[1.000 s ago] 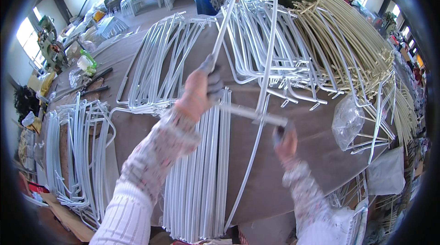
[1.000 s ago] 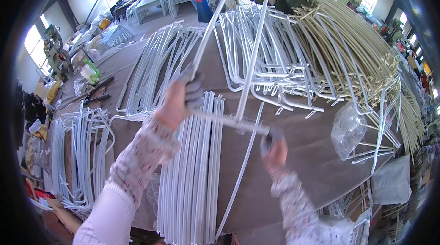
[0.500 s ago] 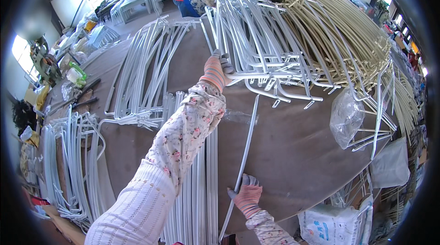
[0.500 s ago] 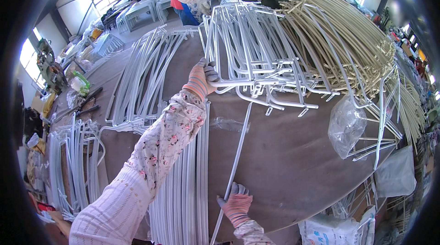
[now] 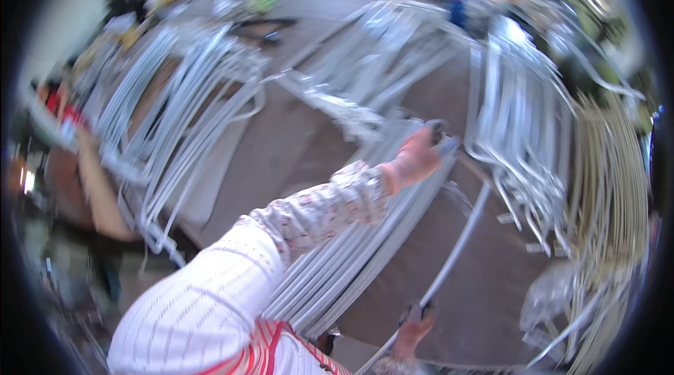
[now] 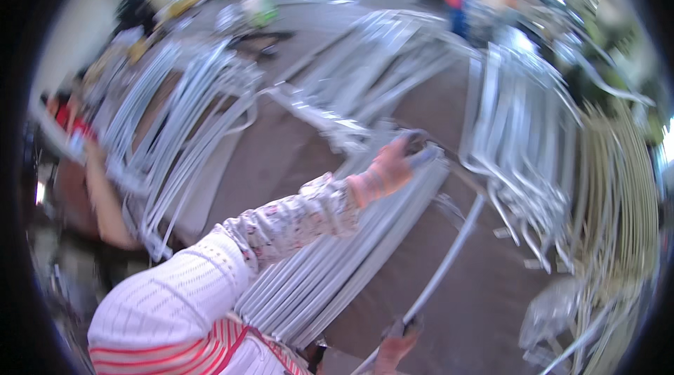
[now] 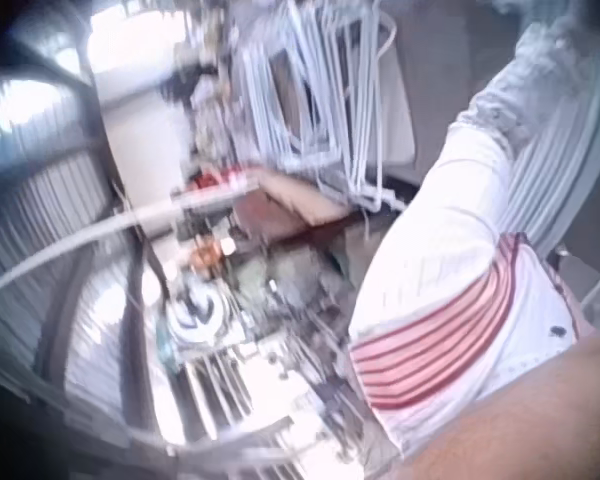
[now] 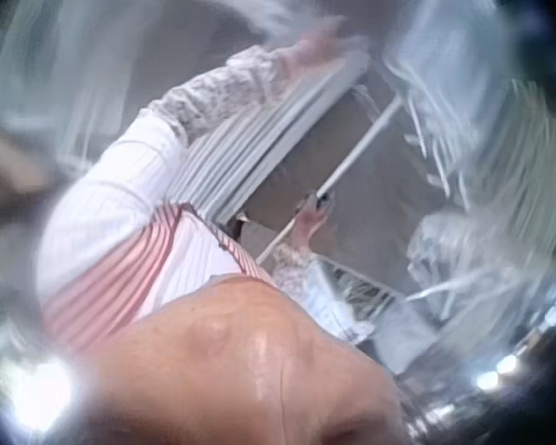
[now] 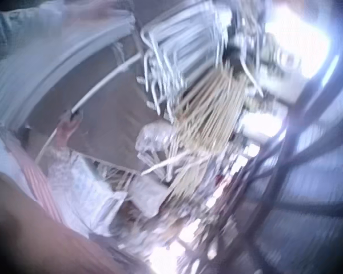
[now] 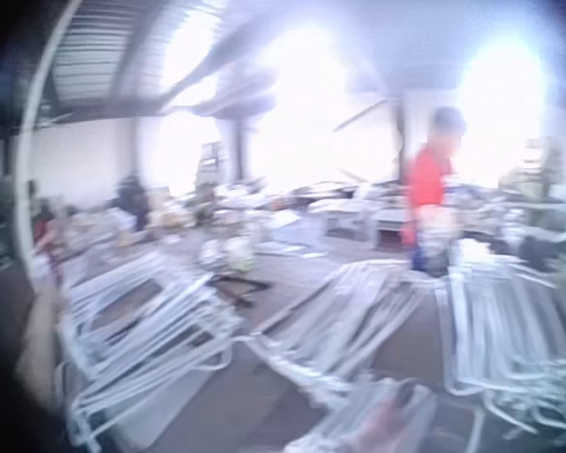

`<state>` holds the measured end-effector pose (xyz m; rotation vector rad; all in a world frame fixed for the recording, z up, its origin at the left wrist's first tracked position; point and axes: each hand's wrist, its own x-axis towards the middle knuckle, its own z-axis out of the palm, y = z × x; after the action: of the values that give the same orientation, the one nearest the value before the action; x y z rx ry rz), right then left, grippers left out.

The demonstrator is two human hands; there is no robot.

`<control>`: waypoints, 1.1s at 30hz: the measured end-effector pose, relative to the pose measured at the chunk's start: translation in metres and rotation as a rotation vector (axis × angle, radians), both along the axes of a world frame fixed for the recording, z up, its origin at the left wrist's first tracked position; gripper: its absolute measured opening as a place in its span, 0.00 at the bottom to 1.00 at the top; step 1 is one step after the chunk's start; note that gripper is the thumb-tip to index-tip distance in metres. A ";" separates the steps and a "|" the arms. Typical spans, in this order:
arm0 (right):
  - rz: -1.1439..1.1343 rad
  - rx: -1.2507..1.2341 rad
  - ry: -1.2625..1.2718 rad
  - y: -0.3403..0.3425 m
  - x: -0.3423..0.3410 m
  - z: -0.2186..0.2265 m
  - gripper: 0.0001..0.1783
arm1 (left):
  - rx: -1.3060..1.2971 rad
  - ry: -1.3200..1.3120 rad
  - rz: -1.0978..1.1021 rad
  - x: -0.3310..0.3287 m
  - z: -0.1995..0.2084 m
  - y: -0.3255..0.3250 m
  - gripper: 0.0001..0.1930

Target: The person repeatedly picks up straight metal rods, bends them into U-shapes using a manual bending machine, and stacks the finished pieces on the floor. The process is continuous and repetitive, with the person handling one rod at a time.

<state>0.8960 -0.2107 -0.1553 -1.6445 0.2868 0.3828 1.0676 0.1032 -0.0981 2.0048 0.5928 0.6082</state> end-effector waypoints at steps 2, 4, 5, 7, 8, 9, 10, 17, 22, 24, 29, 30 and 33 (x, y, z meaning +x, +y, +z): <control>0.070 -0.083 -0.087 -0.009 -0.023 0.016 0.14 | 0.215 0.222 0.326 -0.115 -0.030 0.074 0.28; 0.182 -0.172 -0.123 -0.009 -0.045 0.049 0.15 | 0.720 0.498 0.737 -0.247 -0.067 0.142 0.14; 0.217 -0.215 -0.150 -0.007 -0.052 0.059 0.15 | 0.651 0.787 0.776 -0.319 -0.094 0.183 0.16; 0.303 -0.135 -0.116 0.002 -0.059 0.062 0.14 | 0.979 1.192 0.969 -0.462 -0.151 0.225 0.18; 0.307 -0.109 -0.097 0.005 -0.063 0.064 0.13 | 0.822 1.170 0.859 -0.463 -0.123 0.223 0.17; 0.300 -0.100 -0.116 0.015 -0.065 0.070 0.13 | 0.667 1.144 0.765 -0.469 -0.099 0.225 0.15; 0.301 -0.089 -0.138 0.031 -0.066 0.078 0.13 | 0.512 1.110 0.679 -0.477 -0.089 0.228 0.14; 0.481 0.032 -0.389 0.083 -0.059 0.096 0.14 | 0.439 0.669 0.743 -0.462 0.001 0.201 0.07; 0.550 0.270 -0.499 0.152 -0.056 0.126 0.11 | 0.705 0.130 0.952 -0.541 0.051 0.182 0.08; 0.589 0.399 -0.415 0.184 -0.082 0.155 0.09 | 0.791 0.018 0.886 -0.586 0.100 0.146 0.08; 0.800 0.795 -0.257 0.251 -0.142 0.179 0.10 | 0.236 -0.284 1.000 -0.693 0.174 0.025 0.12; 0.893 0.890 -0.213 0.262 -0.162 0.185 0.11 | 0.442 -0.179 1.051 -0.717 0.177 0.004 0.13; 0.861 0.834 -0.075 0.289 -0.255 0.203 0.14 | 0.533 -0.103 1.231 -0.798 0.152 -0.084 0.16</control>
<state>0.6406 0.0781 0.0476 -0.8679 -0.6072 0.9329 0.2695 0.0188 0.0542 1.8580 1.7580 1.7137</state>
